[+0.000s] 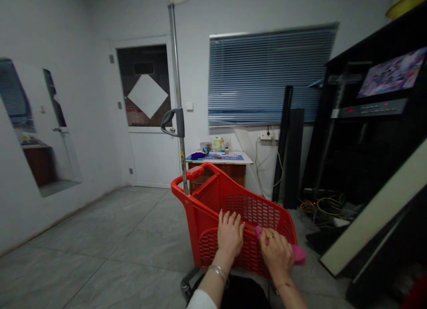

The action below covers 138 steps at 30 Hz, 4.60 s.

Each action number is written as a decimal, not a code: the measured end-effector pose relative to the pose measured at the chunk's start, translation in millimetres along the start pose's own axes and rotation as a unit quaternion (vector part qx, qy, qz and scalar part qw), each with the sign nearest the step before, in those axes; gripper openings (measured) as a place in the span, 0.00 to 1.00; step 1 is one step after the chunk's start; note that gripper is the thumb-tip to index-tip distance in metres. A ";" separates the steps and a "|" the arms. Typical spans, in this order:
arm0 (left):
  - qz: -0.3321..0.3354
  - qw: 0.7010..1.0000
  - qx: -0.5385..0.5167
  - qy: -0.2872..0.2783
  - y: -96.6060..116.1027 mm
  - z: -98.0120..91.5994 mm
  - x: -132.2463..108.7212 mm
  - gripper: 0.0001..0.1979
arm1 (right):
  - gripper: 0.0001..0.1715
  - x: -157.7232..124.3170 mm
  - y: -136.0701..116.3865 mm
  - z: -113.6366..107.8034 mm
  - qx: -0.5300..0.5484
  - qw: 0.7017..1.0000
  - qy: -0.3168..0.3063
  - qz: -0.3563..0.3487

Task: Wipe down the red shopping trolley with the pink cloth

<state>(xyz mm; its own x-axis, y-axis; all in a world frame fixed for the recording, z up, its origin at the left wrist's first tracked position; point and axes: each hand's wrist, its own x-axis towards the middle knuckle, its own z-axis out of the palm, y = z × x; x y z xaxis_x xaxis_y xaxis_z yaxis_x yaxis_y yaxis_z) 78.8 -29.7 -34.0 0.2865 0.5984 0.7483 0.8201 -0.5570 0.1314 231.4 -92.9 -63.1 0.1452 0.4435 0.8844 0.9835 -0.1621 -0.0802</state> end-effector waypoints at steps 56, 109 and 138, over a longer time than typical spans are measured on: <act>-0.128 0.985 -0.026 -0.116 -65.8 -7.3 -17.6 0.22 | 0.17 9.8 -76.5 40.7 0.242 0.944 -0.097 -0.203; -0.064 0.996 0.041 -0.056 -75.1 -23.9 -59.6 0.21 | 0.14 1.0 -93.3 31.5 0.149 0.972 -0.102 -0.151; -0.013 0.999 -0.013 -0.045 -103.7 -30.3 -65.0 0.19 | 0.11 -10.7 -73.6 13.3 0.151 0.975 -0.040 -0.156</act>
<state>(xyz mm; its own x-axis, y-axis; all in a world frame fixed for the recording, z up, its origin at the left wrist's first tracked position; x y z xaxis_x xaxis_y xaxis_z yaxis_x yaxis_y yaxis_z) -39.9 -28.3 -76.5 0.3100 0.6613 0.6831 0.8145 -0.5553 0.1680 159.0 -74.0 -72.8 -0.1699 0.4999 0.8492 0.9665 0.2529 0.0445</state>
